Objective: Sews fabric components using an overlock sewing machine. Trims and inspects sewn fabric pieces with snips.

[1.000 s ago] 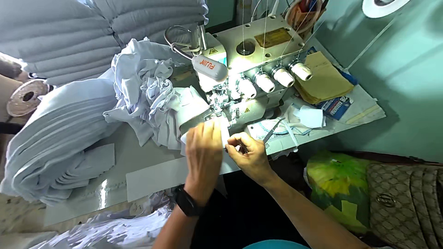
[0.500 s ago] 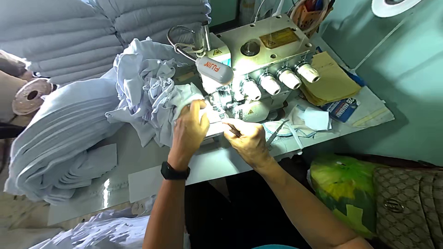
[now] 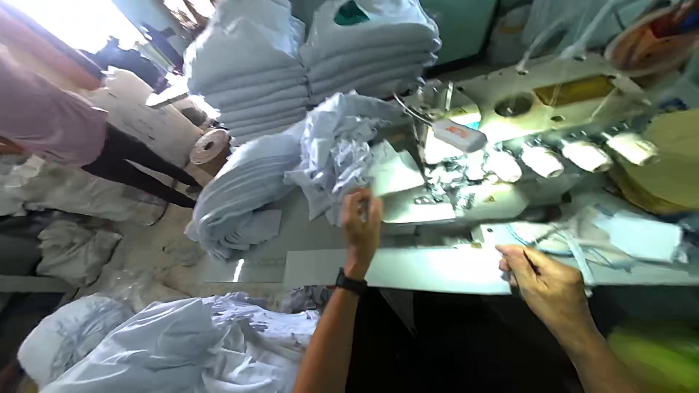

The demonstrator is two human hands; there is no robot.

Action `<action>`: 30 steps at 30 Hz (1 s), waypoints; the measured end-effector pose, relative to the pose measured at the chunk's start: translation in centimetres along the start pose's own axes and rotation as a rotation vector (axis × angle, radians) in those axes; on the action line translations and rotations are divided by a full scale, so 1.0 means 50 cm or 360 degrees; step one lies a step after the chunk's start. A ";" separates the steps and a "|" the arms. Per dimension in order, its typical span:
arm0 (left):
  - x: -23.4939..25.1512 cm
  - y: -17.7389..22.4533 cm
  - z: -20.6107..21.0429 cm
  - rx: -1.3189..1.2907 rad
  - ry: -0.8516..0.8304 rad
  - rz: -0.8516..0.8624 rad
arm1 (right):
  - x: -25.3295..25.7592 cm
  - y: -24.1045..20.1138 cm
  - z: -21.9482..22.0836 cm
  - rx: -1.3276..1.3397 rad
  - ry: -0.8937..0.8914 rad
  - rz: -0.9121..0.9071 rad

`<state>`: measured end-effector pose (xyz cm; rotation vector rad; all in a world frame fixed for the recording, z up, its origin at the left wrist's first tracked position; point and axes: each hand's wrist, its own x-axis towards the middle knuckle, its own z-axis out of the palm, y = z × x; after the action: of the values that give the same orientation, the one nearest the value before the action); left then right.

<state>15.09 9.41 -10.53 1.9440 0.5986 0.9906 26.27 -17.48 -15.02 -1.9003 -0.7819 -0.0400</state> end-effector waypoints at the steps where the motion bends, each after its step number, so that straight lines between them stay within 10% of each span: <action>1: -0.022 0.001 -0.016 0.0055 -0.0052 -0.0073 | 0.002 -0.014 -0.011 0.0000 -0.0014 0.0099; 7: 0.003 -0.026 -0.055 -0.0068 -0.0490 -0.0369 | -0.009 -0.031 -0.015 0.0145 -0.0099 0.0487; 14: -0.099 -0.070 -0.074 0.0401 -0.0275 0.0248 | -0.037 0.025 -0.008 -0.0357 -0.0241 0.0423; 19: -0.201 -0.106 -0.141 0.1040 -0.0118 -0.0057 | -0.013 0.026 0.009 -0.0578 -0.0394 0.0264; 30: -0.221 -0.170 -0.215 0.0916 -0.0113 0.0102 | -0.002 0.041 -0.037 -0.0810 -0.0099 0.0400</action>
<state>-0.37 11.08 -18.84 2.5025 0.8526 0.8401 27.86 -19.59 -15.84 -2.4824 -0.6034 -0.0255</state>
